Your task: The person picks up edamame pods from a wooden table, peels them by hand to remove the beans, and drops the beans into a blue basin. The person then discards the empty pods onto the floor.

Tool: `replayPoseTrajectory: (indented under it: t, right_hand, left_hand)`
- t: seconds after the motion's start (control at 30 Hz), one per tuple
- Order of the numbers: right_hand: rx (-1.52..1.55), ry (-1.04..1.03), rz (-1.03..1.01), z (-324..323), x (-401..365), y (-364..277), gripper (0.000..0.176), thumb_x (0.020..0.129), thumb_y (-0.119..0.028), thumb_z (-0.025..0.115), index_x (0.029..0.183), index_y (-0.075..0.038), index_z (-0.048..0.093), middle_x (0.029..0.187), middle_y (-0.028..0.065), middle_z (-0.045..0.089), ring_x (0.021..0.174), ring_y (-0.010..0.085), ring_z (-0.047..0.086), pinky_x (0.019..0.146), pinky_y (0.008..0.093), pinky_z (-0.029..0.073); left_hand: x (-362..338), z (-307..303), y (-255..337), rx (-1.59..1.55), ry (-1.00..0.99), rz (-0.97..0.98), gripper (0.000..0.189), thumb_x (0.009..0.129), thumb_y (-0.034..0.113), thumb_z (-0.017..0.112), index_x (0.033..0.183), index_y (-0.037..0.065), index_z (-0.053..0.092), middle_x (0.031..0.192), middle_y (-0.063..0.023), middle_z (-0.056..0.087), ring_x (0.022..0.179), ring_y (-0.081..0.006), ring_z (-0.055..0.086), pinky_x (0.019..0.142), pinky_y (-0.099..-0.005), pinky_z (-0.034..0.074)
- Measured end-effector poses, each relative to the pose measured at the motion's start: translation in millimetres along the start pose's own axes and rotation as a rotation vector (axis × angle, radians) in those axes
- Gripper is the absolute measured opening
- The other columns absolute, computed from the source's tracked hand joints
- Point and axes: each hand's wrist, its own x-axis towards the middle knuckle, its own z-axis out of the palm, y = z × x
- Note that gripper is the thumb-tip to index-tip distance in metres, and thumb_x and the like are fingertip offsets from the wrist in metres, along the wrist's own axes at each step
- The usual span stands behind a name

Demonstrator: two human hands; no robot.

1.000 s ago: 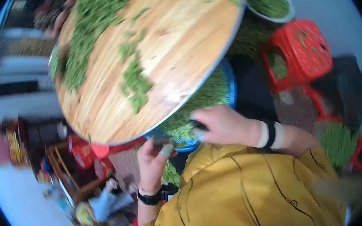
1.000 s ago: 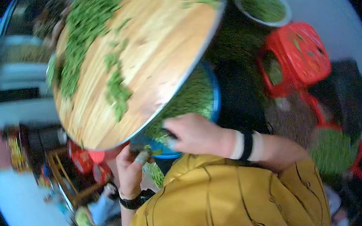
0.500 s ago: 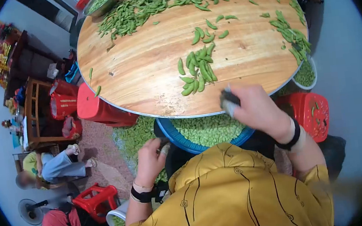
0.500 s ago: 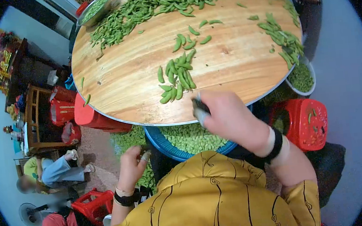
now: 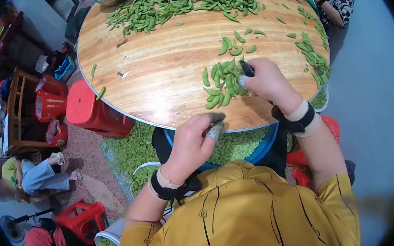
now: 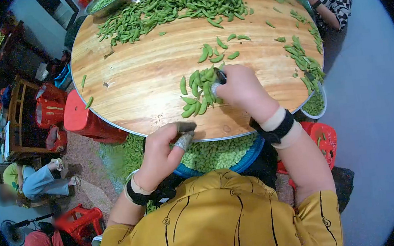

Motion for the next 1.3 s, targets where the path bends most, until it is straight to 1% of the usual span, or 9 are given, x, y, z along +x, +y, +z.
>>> replayPoseTrajectory:
  t: [0.07,0.17,0.23,0.5,0.8,1.0,1.1,1.17,1.3]
  right_hand:
    - [0.522,-0.193,0.247,-14.0,-12.2,-2.9,0.015,0.083,-0.017,0.065,0.081,-0.003,0.058,0.060,-0.0010,0.051,0.054,0.0059,0.051,0.048,0.0210,0.042]
    - [0.880,-0.123,0.310,-2.7,-40.6,-7.9,0.013,0.084,-0.015,0.064,0.084,-0.003,0.060,0.063,-0.0006,0.054,0.048,0.0069,0.049,0.043,0.0212,0.040]
    - [1.014,-0.191,0.289,6.2,-57.0,-8.5,0.008,0.088,-0.010,0.059,0.093,-0.003,0.059,0.063,-0.0013,0.053,0.051,0.0057,0.049,0.045,0.0201,0.040]
    - [0.854,-0.252,0.185,-1.5,-101.9,7.0,0.032,0.091,-0.006,0.046,0.122,0.000,0.047,0.083,0.0026,0.061,0.051,0.0046,0.048,0.047,0.0197,0.042]
    - [0.901,-0.284,0.125,-2.3,-112.5,17.3,0.039,0.089,-0.003,0.042,0.127,-0.004,0.046,0.083,0.0021,0.061,0.050,0.0046,0.047,0.045,0.0196,0.041]
    - [1.097,-0.360,0.207,-2.3,-116.6,20.2,0.037,0.090,-0.003,0.044,0.127,-0.006,0.049,0.077,0.0009,0.057,0.047,0.0036,0.042,0.041,0.0185,0.035]
    - [1.246,-0.461,0.273,-11.2,-122.0,16.4,0.034,0.092,-0.006,0.046,0.125,-0.007,0.051,0.073,-0.0001,0.054,0.047,0.0033,0.040,0.041,0.0180,0.034]
    - [1.372,-0.548,0.328,-16.5,-125.6,14.3,0.032,0.093,-0.008,0.046,0.124,-0.008,0.052,0.074,-0.0011,0.054,0.048,0.0031,0.040,0.042,0.0180,0.035]
    - [1.441,-0.582,0.351,-16.4,-125.7,12.6,0.030,0.093,-0.010,0.046,0.123,-0.007,0.052,0.074,-0.0009,0.053,0.050,0.0028,0.041,0.042,0.0180,0.037]
  left_hand:
    - [10.3,12.2,5.4,-0.198,0.028,-0.125,0.027,0.085,0.005,0.057,0.111,-0.002,0.059,0.091,-0.0123,0.065,0.080,-0.0184,0.064,0.067,-0.0275,0.051]
    - [25.7,27.5,5.2,-0.579,0.015,-0.270,0.029,0.093,0.012,0.053,0.118,-0.002,0.053,0.093,-0.0077,0.065,0.078,-0.0123,0.063,0.064,-0.0226,0.050]
    - [33.3,30.5,6.9,-0.891,-0.251,-0.491,0.023,0.093,0.011,0.052,0.113,0.000,0.056,0.092,-0.0065,0.065,0.075,-0.0112,0.063,0.063,-0.0217,0.050]
    - [23.3,42.0,11.2,-0.759,-0.095,-0.541,0.017,0.091,0.010,0.054,0.103,0.001,0.063,0.076,0.0019,0.058,0.060,-0.0054,0.047,0.054,-0.0200,0.038]
    - [16.5,57.0,12.7,-0.485,-0.063,-0.262,0.017,0.086,0.005,0.058,0.102,-0.002,0.062,0.077,0.0005,0.060,0.065,-0.0071,0.051,0.058,-0.0235,0.042]
    - [15.1,45.4,25.9,0.212,-0.048,0.157,0.019,0.084,0.004,0.059,0.102,-0.002,0.061,0.076,-0.0083,0.061,0.068,-0.0141,0.058,0.063,-0.0286,0.048]
    - [11.0,40.4,20.8,-0.037,-0.104,0.053,0.015,0.086,0.007,0.059,0.098,-0.002,0.061,0.069,-0.0063,0.058,0.061,-0.0156,0.055,0.059,-0.0288,0.046]
    - [9.2,31.5,18.7,-0.955,-0.400,-0.516,0.011,0.088,0.009,0.059,0.094,0.001,0.061,0.071,-0.0062,0.061,0.058,-0.0144,0.055,0.055,-0.0269,0.044]
    - [7.3,36.2,19.2,-1.025,-0.404,-0.430,0.014,0.093,0.013,0.055,0.095,0.001,0.061,0.073,-0.0018,0.060,0.060,-0.0088,0.054,0.055,-0.0236,0.044]
